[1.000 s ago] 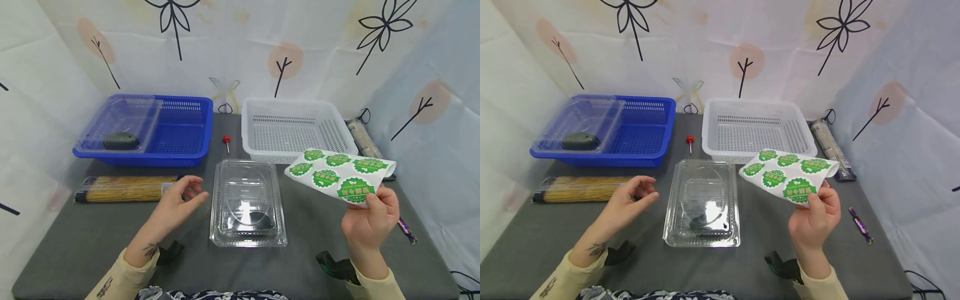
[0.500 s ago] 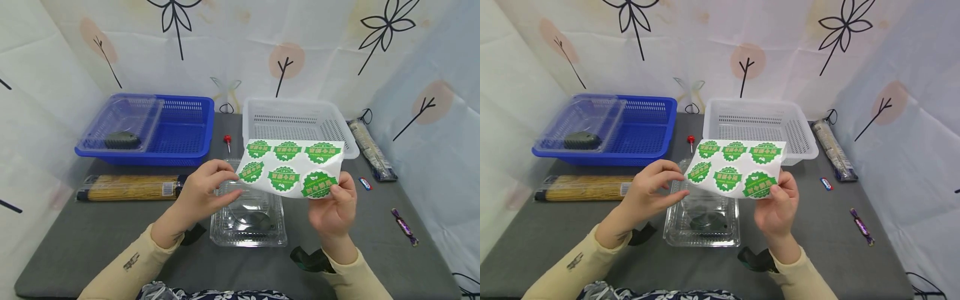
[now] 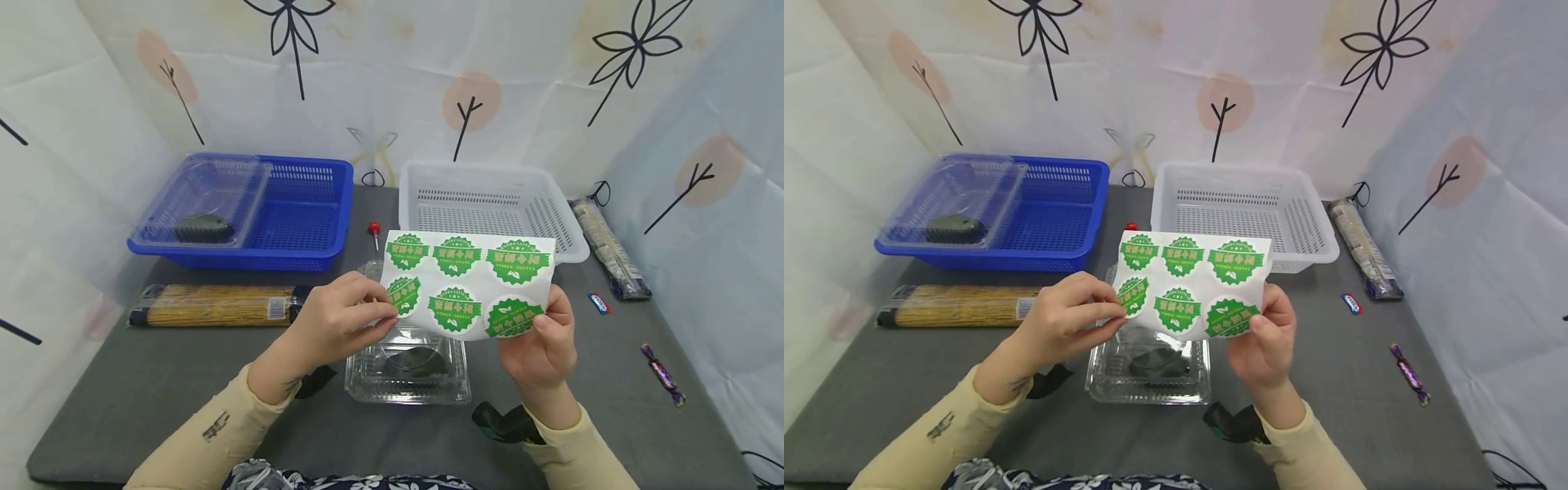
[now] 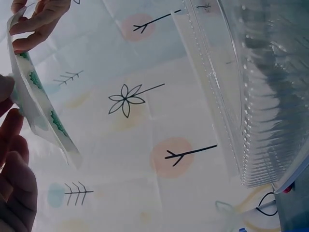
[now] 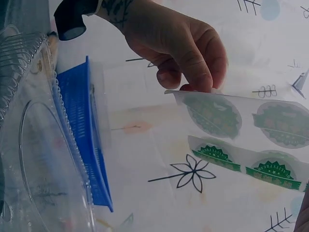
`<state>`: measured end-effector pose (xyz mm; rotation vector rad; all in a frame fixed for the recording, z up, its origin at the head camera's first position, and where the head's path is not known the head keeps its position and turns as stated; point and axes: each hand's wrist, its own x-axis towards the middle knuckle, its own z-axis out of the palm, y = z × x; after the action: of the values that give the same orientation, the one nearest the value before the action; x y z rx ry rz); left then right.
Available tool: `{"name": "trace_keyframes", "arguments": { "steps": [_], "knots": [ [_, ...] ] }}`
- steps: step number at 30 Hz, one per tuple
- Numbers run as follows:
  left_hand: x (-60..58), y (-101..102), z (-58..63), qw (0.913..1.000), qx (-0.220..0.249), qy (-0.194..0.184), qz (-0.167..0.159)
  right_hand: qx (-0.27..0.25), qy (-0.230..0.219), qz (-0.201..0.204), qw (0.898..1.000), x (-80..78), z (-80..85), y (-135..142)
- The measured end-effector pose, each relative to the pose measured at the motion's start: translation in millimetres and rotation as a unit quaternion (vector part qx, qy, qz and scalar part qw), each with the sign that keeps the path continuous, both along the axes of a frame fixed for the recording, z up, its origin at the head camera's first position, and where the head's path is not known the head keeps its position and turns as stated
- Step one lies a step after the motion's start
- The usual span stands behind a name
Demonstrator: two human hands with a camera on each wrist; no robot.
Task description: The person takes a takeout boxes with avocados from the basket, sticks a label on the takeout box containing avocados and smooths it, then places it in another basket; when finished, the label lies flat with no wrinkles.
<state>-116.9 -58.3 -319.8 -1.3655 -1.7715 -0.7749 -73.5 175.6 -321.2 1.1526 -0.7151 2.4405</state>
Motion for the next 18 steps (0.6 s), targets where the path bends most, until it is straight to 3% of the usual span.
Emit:
{"name": "trace_keyframes", "arguments": {
  "steps": [5,8,11,14,18],
  "knots": [
    [0.5,2.5,-1.2,0.9953,0.086,-0.027,-0.035,-0.016,-0.026,0.011,0.999,-0.3,-1.6,3.1],
    [0.4,3.1,-1.1,0.9846,0.154,-0.053,-0.063,-0.023,-0.062,0.016,0.998,1.2,-3.6,7.4],
    [-1.6,0.6,-0.6,0.9735,0.208,-0.052,-0.08,-0.036,-0.104,0.017,0.994,2.8,-7.7,15.2],
    [-4.7,-4.6,-1.8,0.9687,0.232,-0.036,-0.081,-0.067,-0.145,0.006,0.987,5.4,-15.2,28.0],
    [-9.0,-12.5,-7.3,0.9701,0.232,-0.024,-0.067,-0.105,-0.19,-0.036,0.975,12.8,-28.6,53.6]
  ]
}}
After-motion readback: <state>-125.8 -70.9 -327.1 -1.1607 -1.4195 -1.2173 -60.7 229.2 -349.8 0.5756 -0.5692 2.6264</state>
